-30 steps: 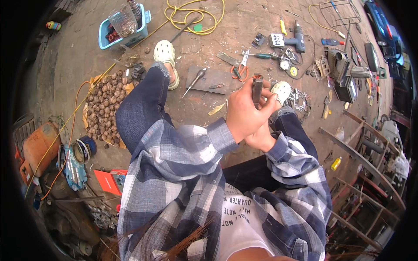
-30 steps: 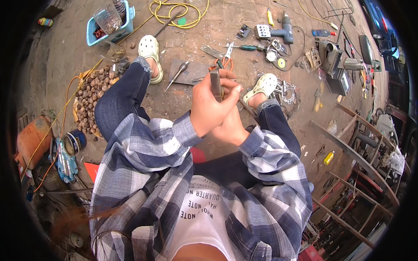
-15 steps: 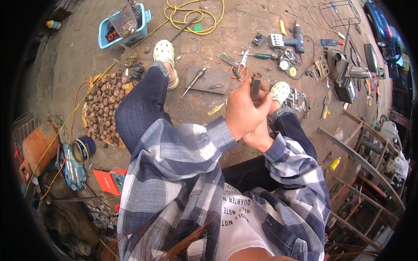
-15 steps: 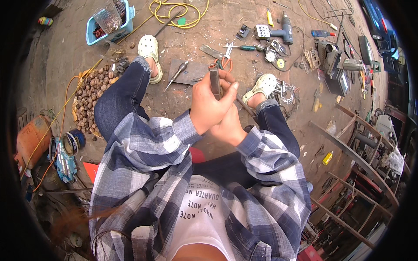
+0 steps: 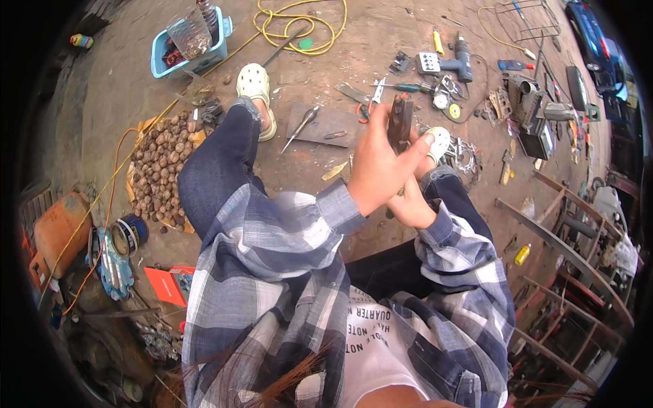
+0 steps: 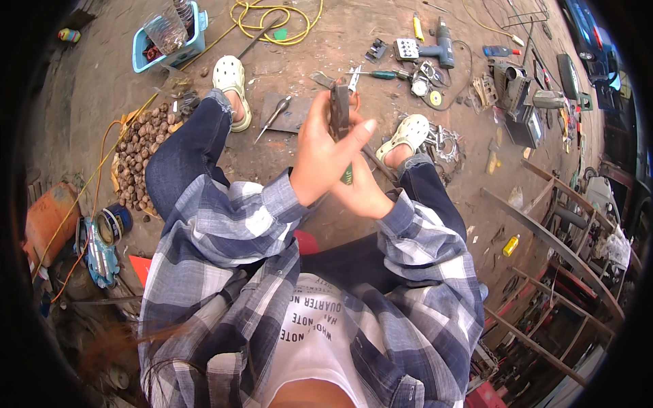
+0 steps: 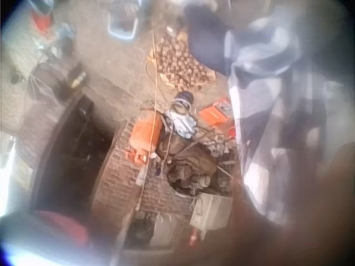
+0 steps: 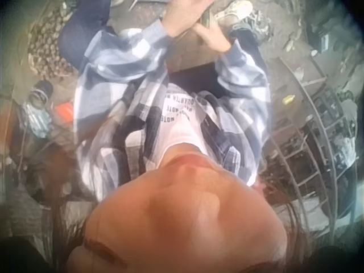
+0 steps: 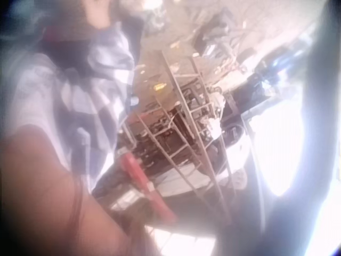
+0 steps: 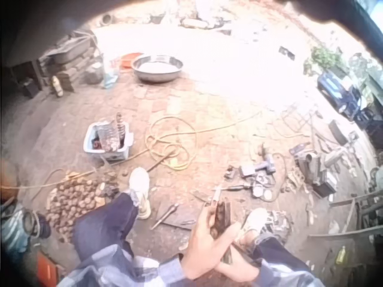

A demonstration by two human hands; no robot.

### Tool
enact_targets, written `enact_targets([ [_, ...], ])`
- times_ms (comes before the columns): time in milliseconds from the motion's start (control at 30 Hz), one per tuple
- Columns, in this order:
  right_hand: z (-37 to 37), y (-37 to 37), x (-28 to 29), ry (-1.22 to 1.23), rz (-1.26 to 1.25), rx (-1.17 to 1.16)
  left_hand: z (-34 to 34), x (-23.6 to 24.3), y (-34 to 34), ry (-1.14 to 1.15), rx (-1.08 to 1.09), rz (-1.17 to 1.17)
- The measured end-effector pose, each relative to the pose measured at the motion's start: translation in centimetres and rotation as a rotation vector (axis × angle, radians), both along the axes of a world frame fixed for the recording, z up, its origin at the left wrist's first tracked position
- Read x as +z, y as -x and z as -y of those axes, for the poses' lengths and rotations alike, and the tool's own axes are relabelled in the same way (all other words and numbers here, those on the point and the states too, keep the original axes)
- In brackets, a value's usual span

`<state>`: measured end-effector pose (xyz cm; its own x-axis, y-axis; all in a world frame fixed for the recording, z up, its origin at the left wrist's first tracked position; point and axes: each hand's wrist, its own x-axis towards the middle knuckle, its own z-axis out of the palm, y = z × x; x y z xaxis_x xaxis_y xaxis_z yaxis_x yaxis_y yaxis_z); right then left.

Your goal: The person sits on the floor and uses pliers and shears to bend and cut a small metal piece. They repeatedly adjust the metal with their hands and tools, shaping it into a curved form.

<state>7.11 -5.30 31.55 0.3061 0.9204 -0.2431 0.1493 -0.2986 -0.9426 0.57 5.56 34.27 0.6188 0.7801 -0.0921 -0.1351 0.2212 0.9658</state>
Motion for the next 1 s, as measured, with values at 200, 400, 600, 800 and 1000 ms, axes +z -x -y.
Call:
enact_targets([
  [200,-1.0,-1.8,3.6,0.019,-0.822,0.186,-3.2,1.6,1.4,0.311,-0.141,0.360],
  [400,-1.0,-1.5,5.3,0.100,-0.902,0.289,-4.3,1.8,1.6,0.479,-0.249,0.469],
  [600,-1.3,-1.0,6.4,0.164,-0.847,0.314,-4.8,1.7,1.9,0.511,-0.194,0.362],
  [800,-1.2,-1.6,6.3,0.078,-0.859,0.384,-5.2,2.1,2.2,0.475,-0.218,0.308],
  [1000,-1.2,-1.7,6.6,0.108,-0.844,0.382,-5.4,1.5,2.4,0.367,-0.219,0.266],
])
